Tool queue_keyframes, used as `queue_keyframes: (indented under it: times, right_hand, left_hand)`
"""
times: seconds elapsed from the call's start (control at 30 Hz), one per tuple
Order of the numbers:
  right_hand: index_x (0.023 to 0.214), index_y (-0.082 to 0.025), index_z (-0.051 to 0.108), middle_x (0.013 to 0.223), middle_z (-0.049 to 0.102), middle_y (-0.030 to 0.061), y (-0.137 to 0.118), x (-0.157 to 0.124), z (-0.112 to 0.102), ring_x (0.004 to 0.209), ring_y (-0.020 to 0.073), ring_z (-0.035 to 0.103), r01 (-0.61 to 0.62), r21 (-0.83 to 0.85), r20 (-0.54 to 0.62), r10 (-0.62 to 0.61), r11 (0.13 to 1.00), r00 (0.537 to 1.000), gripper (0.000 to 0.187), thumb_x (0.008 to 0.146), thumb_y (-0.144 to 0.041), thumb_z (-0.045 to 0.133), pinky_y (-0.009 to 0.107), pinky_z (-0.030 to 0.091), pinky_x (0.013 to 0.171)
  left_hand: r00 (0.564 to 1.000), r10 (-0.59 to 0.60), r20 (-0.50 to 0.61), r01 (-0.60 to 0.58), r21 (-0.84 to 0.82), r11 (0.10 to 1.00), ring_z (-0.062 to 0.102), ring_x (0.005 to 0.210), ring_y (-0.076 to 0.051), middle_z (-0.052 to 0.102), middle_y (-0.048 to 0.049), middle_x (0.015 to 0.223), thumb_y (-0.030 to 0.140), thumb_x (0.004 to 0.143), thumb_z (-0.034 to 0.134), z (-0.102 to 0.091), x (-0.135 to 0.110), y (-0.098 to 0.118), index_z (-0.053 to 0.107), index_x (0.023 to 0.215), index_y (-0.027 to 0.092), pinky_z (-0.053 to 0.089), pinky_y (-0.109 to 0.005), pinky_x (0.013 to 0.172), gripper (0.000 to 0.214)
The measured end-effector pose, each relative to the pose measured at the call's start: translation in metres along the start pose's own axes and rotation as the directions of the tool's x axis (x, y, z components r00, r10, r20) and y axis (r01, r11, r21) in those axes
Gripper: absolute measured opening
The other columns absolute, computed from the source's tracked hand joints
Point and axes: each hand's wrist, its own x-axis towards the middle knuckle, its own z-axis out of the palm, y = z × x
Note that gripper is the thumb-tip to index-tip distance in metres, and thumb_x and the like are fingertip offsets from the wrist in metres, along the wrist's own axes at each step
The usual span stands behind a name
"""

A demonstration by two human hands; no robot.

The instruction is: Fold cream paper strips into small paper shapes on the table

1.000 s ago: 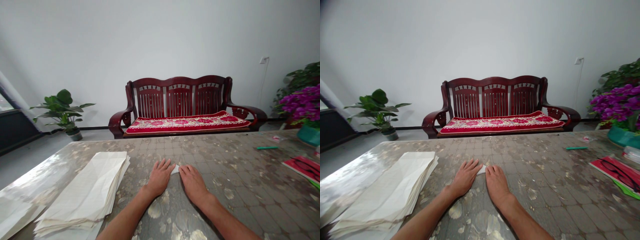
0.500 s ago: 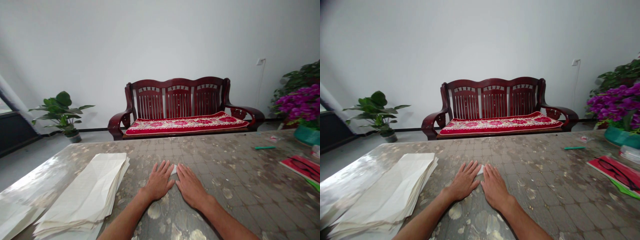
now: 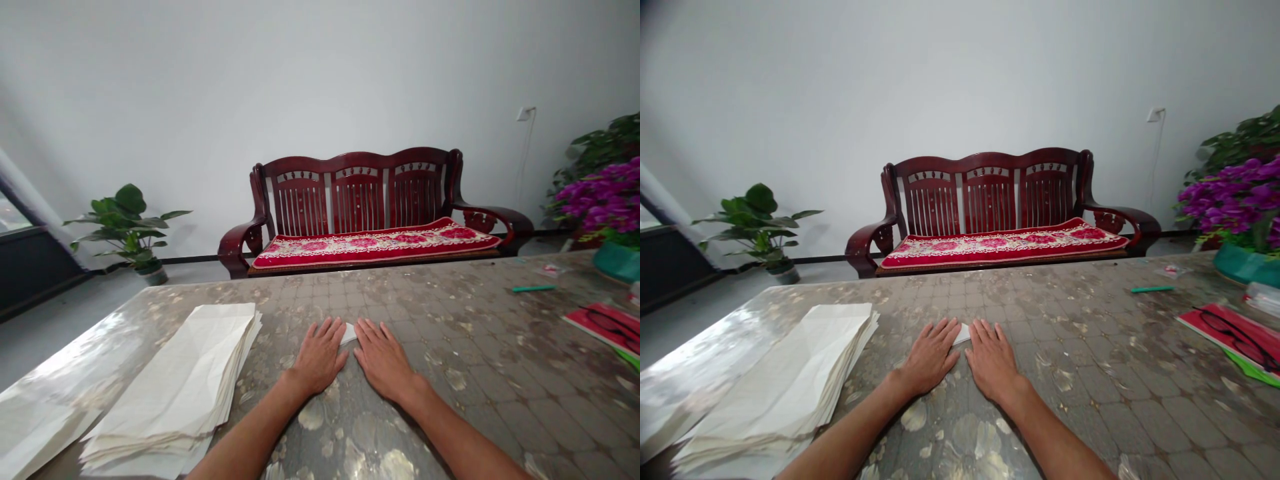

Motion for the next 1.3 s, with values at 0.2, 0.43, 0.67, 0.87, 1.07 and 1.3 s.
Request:
queue_keyframes:
  times: [0.2, 0.43, 0.67, 0.87, 1.07, 1.3]
  right_hand:
    - [0.148, -0.015, 0.037, 0.155, 0.035, 0.0103, 0.001, 0.001, 0.005, 0.144, 0.0239, 0.027, 0.031, 0.021, -0.007, -0.031, 0.999, 1.0, 0.055, 0.098, -0.036, 0.035, 0.048, 0.015, 0.119]
    - [0.151, -0.02, 0.032, 0.157, 0.031, 0.0071, 0.011, 0.0, 0.006, 0.145, 0.0221, 0.024, 0.06, 0.047, 0.02, -0.061, 0.997, 0.998, 0.055, 0.099, -0.038, 0.032, 0.051, 0.013, 0.119]
    - [0.15, -0.019, 0.034, 0.156, 0.031, 0.0076, 0.011, -0.005, 0.003, 0.145, 0.0236, 0.025, 0.007, 0.012, 0.011, -0.007, 1.0, 1.0, 0.055, 0.098, -0.037, 0.033, 0.053, 0.014, 0.118]
    - [0.138, -0.017, 0.052, 0.148, 0.046, 0.0109, 0.015, -0.002, 0.003, 0.139, 0.0244, 0.037, -0.126, 0.042, -0.076, 0.128, 0.991, 0.989, 0.047, 0.093, -0.02, 0.039, 0.046, 0.023, 0.116]
    - [0.116, -0.025, 0.068, 0.133, 0.061, 0.0035, 0.01, 0.012, 0.002, 0.129, 0.022, 0.048, -0.109, 0.208, -0.117, 0.135, 0.972, 0.984, 0.034, 0.088, -0.018, 0.05, 0.038, 0.033, 0.11]
    - [0.116, -0.024, 0.067, 0.125, 0.065, 0.0046, 0.013, 0.02, 0.004, 0.122, 0.0218, 0.053, -0.169, 0.354, -0.136, 0.23, 0.92, 0.964, 0.037, 0.084, -0.016, 0.051, 0.036, 0.037, 0.106]
  left_hand:
    - [0.996, 0.082, -0.016, -0.082, 0.038, 0.996, 0.033, 0.141, -0.029, 0.038, -0.0083, 0.154, 0.049, 0.096, 0.041, 0.004, 0.01, -0.006, 0.036, 0.148, 0.025, 0.029, -0.049, 0.112, 0.057]
    - [0.995, 0.104, -0.005, -0.104, 0.028, 0.994, 0.032, 0.142, -0.027, 0.037, -0.0082, 0.154, 0.05, 0.097, 0.038, 0.005, 0.02, -0.008, 0.036, 0.148, 0.024, 0.026, -0.047, 0.114, 0.057]
    - [0.997, 0.08, 0.015, -0.08, 0.009, 0.997, 0.03, 0.144, -0.027, 0.036, -0.0075, 0.155, 0.048, 0.098, 0.037, 0.004, 0.013, -0.011, 0.037, 0.147, 0.027, 0.025, -0.049, 0.115, 0.053]
    - [0.998, -0.05, 0.023, 0.051, -0.036, 0.998, 0.035, 0.141, -0.026, 0.042, -0.0075, 0.151, 0.034, 0.097, 0.043, 0.001, 0.012, 0.003, 0.044, 0.143, 0.023, 0.029, -0.046, 0.114, 0.047]
    - [0.991, -0.132, -0.015, 0.132, -0.031, 0.991, 0.055, 0.111, -0.025, 0.06, -0.0105, 0.119, 0.026, 0.093, 0.051, -0.008, 0.021, 0.021, 0.062, 0.115, 0.017, 0.046, -0.037, 0.098, 0.026]
    - [0.982, -0.176, 0.066, 0.177, -0.007, 0.984, 0.058, 0.104, -0.026, 0.062, -0.0129, 0.108, 0.021, 0.094, 0.047, -0.019, 0.03, 0.028, 0.064, 0.107, 0.016, 0.049, -0.035, 0.086, 0.022]
